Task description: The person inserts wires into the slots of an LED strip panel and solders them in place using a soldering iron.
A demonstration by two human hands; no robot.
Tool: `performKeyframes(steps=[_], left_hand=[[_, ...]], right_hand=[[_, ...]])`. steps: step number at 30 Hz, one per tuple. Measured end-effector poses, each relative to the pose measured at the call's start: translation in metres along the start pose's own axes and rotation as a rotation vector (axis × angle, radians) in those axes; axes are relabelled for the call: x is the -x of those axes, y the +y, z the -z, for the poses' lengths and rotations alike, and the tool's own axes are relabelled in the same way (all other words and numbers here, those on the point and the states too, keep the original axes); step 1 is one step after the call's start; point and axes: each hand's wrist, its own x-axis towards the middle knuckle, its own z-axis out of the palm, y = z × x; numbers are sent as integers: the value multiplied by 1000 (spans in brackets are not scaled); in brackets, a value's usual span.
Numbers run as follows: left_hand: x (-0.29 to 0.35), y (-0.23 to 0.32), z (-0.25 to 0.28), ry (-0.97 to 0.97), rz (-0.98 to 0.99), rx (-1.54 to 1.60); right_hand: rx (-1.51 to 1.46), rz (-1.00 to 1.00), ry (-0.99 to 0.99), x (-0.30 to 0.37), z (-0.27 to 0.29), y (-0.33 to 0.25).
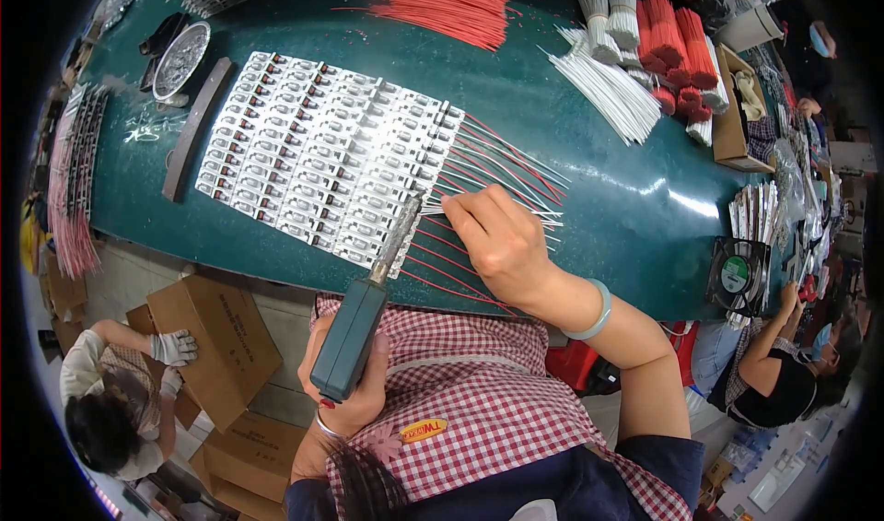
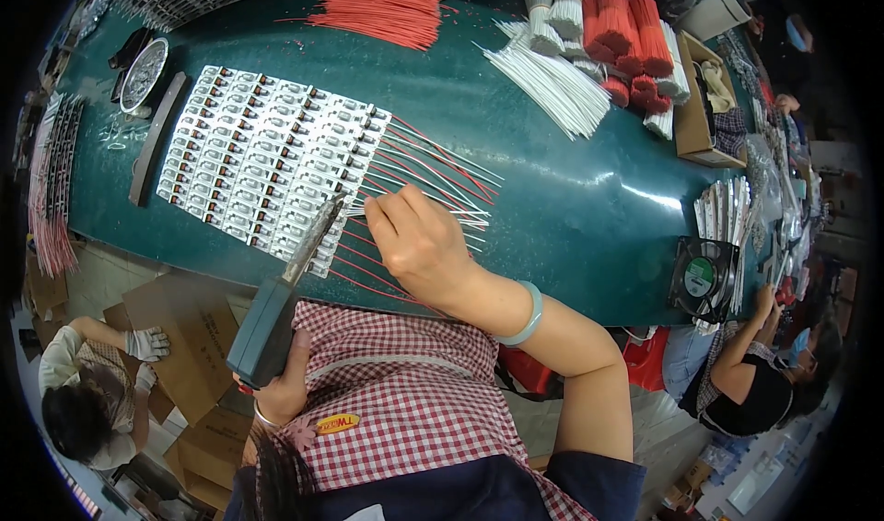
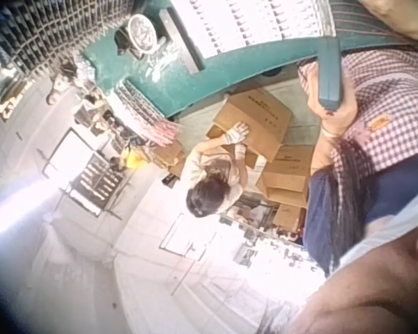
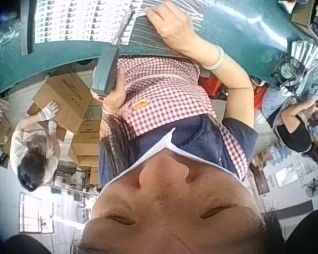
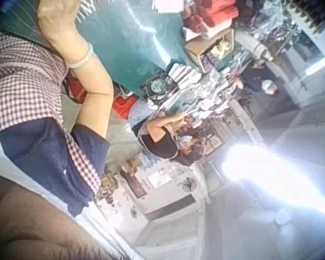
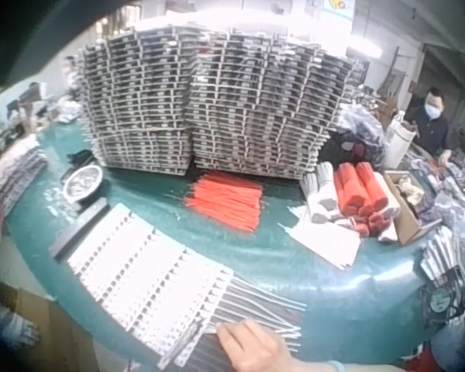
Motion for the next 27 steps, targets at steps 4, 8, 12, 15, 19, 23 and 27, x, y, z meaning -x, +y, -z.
performKeyframes(steps=[4, 8, 12, 15, 19, 23, 27], left_hand=[[0, 2, 1, 8, -31, -35], [1, 2, 3, 5, -23, -23], [3, 0, 6, 8, -18, -22], [4, -1, 7, 2, -33, -43], [6, -2, 7, 11, -53, -45], [6, -1, 7, -12, -36, -58], [5, 3, 6, 4, -39, -56]], right_hand=[[-13, -7, -1, 0, 0, 0], [-22, -17, 16, 1, -1, 0], [-25, 36, 70, 3, -1, 3], [-20, 56, 63, 5, 0, 0], [-45, 15, 30, 4, 3, -6], [-50, 20, 14, 6, 1, -7], [-46, 24, 0, 6, 3, -8]])
